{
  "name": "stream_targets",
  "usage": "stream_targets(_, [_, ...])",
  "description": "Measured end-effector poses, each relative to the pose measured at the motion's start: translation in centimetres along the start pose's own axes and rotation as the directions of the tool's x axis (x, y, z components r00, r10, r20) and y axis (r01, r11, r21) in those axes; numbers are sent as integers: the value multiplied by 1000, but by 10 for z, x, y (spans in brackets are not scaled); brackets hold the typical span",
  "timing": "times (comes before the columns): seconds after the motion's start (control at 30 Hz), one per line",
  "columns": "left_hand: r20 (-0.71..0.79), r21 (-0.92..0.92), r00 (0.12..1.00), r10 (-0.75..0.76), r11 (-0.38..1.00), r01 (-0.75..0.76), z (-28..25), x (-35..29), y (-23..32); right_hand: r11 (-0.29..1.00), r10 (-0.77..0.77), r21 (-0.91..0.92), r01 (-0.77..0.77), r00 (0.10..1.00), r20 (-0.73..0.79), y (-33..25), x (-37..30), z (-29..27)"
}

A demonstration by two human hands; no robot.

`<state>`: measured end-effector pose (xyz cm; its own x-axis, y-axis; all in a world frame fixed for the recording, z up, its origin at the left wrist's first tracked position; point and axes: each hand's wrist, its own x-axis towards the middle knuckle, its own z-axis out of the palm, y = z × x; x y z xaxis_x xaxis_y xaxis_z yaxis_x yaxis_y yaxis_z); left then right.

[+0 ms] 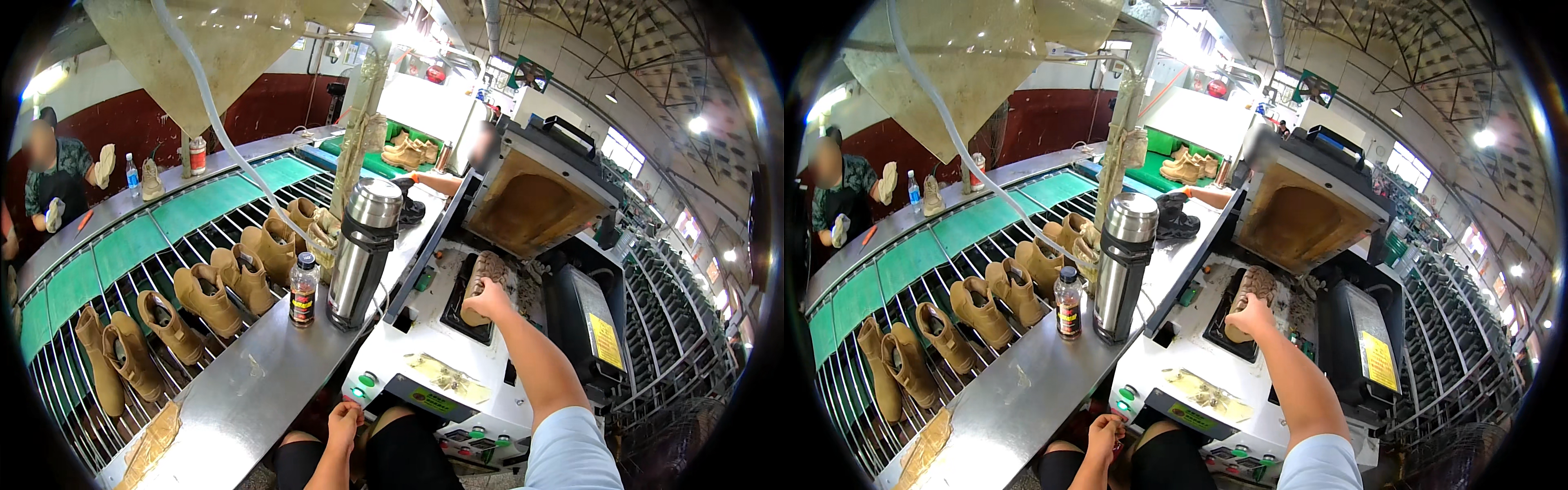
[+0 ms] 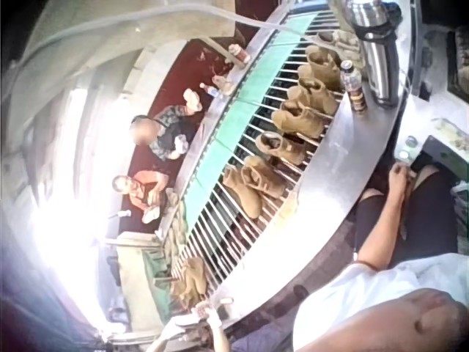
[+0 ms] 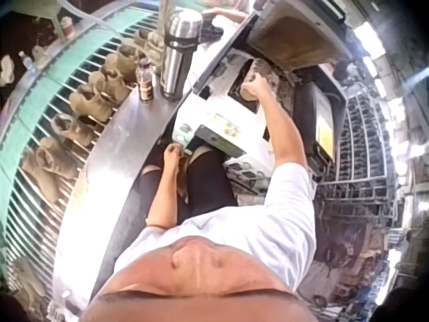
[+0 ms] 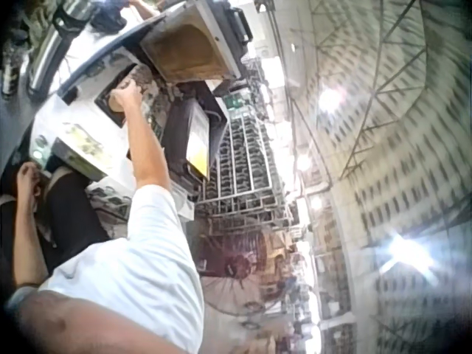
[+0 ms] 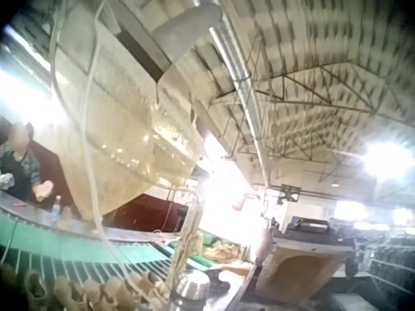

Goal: The person operates an industrial sole-pressing machine by placing boot uppers into the press, activating the cycle with buttons, and removing the boots to place them on a conveyor belt.

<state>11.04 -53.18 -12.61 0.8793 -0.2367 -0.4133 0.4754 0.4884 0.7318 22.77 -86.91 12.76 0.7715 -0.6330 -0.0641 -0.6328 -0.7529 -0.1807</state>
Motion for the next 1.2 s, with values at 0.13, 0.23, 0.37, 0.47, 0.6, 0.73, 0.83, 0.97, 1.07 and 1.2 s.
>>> stream_targets(0.13, [14,1,999,38,999,-38,-3,-1,-1,999,-43,-22,42,998,-47,-1,0,-2])
stream_targets(0.23, [6,39,998,65,997,-65,-2,-3,1,994,-53,-98,42,992,-115,-2,-11,7])
stream_targets(0.37, [16,75,998,64,995,-66,5,-6,-2,998,-44,-33,46,997,65,9,-9,-12])
stream_targets(0.47, [61,27,994,93,995,-95,0,-4,-10,990,-88,-112,83,995,-41,7,-26,-3])
stream_targets(0.6, [46,141,974,224,963,-228,13,-20,-4,876,-450,-5,483,811,-373,55,-50,21])
stream_targets(0.73, [55,330,941,335,883,-334,26,-34,6,721,-601,38,692,651,-463,105,-141,34])
stream_targets(0.83, [195,595,783,591,563,-574,17,-26,-3,697,-617,82,712,654,-438,174,-198,31])
stream_targets(0.97, [152,695,671,726,404,-594,34,-33,-1,825,-354,93,558,638,-683,267,-237,28])
stream_targets(1.07, [369,478,831,416,682,-553,48,-18,-1,843,-117,322,430,731,-672,315,-243,34])
stream_targets(1.2, [300,455,826,478,689,-564,29,-6,-4,861,-65,321,395,711,-700,348,-242,31])
